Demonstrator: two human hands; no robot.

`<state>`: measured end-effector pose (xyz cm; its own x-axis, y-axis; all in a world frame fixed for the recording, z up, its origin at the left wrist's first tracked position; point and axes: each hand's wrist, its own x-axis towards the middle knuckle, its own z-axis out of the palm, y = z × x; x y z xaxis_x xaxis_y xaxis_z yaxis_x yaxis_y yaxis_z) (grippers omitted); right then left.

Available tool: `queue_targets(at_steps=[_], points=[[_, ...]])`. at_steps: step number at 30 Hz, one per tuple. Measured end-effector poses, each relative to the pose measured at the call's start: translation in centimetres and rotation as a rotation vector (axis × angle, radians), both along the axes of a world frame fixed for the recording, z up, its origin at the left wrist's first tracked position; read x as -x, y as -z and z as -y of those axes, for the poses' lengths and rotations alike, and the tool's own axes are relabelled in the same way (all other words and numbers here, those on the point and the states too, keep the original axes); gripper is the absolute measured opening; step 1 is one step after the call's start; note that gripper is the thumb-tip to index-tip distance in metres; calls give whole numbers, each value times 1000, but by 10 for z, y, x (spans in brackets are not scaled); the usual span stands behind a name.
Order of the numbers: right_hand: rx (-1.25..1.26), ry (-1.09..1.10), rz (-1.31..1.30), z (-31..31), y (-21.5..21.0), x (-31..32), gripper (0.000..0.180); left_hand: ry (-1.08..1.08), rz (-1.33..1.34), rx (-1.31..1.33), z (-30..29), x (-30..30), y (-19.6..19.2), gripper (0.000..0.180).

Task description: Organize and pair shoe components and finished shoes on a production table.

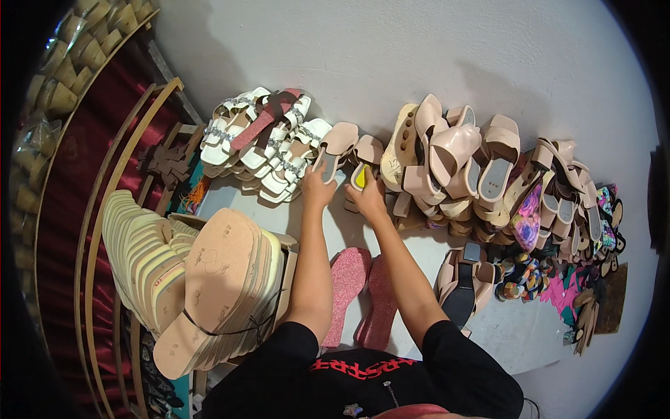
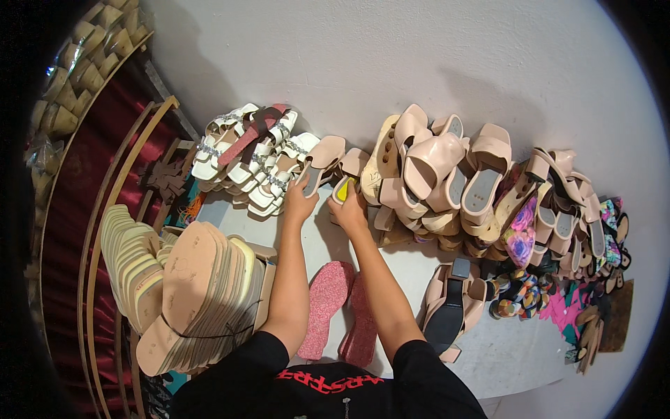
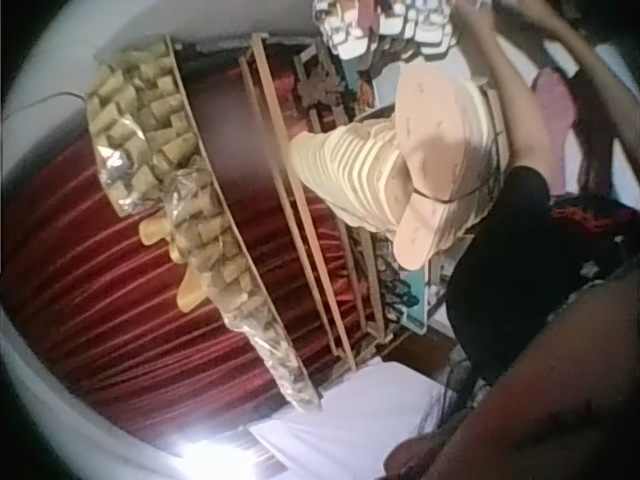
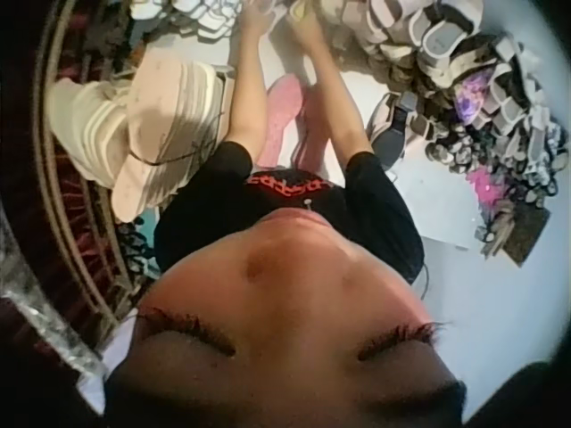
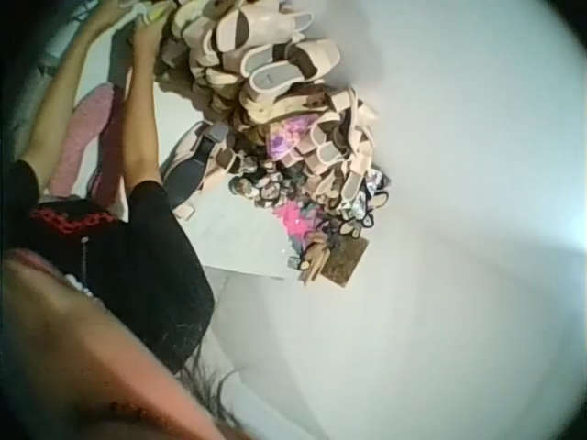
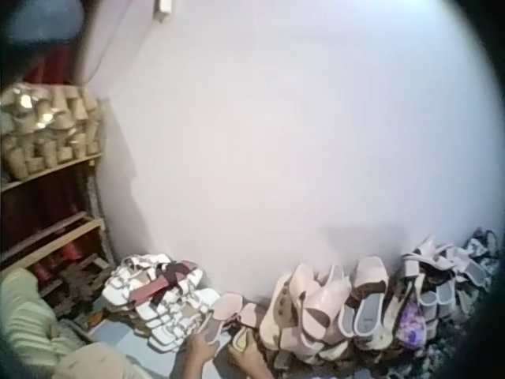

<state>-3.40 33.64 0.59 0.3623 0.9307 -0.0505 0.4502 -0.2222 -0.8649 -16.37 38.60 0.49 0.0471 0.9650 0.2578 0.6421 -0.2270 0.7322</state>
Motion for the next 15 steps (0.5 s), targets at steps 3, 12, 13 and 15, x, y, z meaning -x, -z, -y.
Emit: queue_targets(at_steps=[3,12,13,15], points=[[-48,-52,39,-7,8,-5,82,16,-72,35,-5,-4,-14,55],[-23,168,-209,15,-10,20,89,-349,326,-155,-5,-2,20,64],[-61,259,-160,16,-1,20,90,-374,552,-54,2,-13,20,70],[-220,328,-62,18,17,29,98,-361,430,-14,7,-5,35,72]])
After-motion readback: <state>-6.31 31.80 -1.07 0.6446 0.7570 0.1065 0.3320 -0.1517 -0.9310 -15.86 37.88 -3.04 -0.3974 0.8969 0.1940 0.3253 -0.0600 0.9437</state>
